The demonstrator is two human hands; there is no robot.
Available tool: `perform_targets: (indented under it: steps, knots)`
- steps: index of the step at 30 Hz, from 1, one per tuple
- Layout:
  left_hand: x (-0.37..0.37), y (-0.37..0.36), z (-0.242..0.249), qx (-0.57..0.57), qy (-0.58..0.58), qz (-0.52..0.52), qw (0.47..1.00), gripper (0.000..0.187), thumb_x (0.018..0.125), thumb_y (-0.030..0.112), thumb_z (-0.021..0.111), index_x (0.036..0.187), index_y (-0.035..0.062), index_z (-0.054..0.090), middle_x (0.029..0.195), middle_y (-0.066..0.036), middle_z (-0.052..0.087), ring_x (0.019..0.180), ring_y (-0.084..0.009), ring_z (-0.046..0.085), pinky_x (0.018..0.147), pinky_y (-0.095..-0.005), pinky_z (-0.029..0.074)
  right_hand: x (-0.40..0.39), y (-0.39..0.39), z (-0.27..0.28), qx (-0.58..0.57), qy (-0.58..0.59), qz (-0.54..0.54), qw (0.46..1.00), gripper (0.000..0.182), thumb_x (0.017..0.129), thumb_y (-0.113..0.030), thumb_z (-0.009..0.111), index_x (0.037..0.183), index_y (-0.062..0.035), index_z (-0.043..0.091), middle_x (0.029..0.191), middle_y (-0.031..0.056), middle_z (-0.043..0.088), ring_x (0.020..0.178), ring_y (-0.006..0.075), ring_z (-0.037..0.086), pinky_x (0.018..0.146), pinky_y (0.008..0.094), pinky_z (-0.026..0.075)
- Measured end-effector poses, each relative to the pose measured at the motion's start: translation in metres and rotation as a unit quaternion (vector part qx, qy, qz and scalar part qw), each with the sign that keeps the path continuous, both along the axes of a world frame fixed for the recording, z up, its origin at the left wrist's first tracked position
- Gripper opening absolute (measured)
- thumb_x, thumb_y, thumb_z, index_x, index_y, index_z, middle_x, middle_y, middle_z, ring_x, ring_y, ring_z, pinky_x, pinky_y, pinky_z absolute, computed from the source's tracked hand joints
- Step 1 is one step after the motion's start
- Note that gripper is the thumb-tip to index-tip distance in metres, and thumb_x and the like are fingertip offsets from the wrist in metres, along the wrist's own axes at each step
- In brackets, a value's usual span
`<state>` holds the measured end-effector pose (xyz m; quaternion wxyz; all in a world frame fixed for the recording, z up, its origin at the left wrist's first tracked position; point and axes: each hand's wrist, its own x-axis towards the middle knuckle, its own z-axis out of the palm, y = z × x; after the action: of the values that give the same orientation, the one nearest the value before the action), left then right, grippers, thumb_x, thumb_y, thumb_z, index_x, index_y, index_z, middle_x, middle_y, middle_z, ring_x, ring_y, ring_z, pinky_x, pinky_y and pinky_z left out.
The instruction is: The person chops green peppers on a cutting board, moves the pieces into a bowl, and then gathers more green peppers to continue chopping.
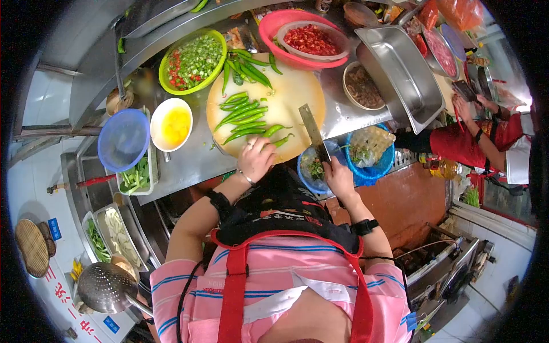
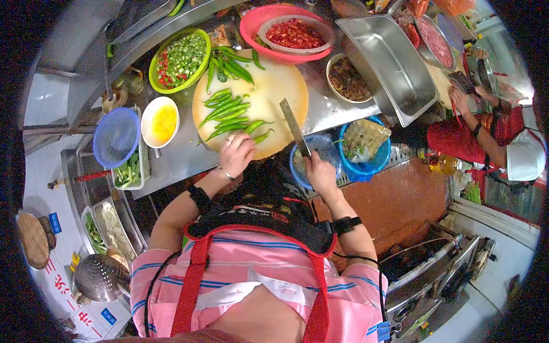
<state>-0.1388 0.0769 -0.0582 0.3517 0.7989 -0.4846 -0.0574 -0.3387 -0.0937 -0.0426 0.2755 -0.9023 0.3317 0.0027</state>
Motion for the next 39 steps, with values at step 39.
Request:
perform_targets:
  steps: [39]
  knots:
    - [0.019, -0.090, -0.023, 0.259, -0.155, -0.144, 0.942, 0.023, 0.077, 0.015, 0.049, 0.097, 0.0108, 0.058, 0.089, -0.011, 0.056, 0.085, -0.0287, 0.057, 0.069, -0.0390, 0.046, -0.037, -0.010, 0.043, -0.006, -0.094, -0.104, 0.990, 0.018, 0.085, -0.021, 0.053, 0.081, -0.0042, 0.048, 0.057, 0.0207, 0.054, 0.055, 0.0398, 0.055, 0.047, 0.0469, 0.041]
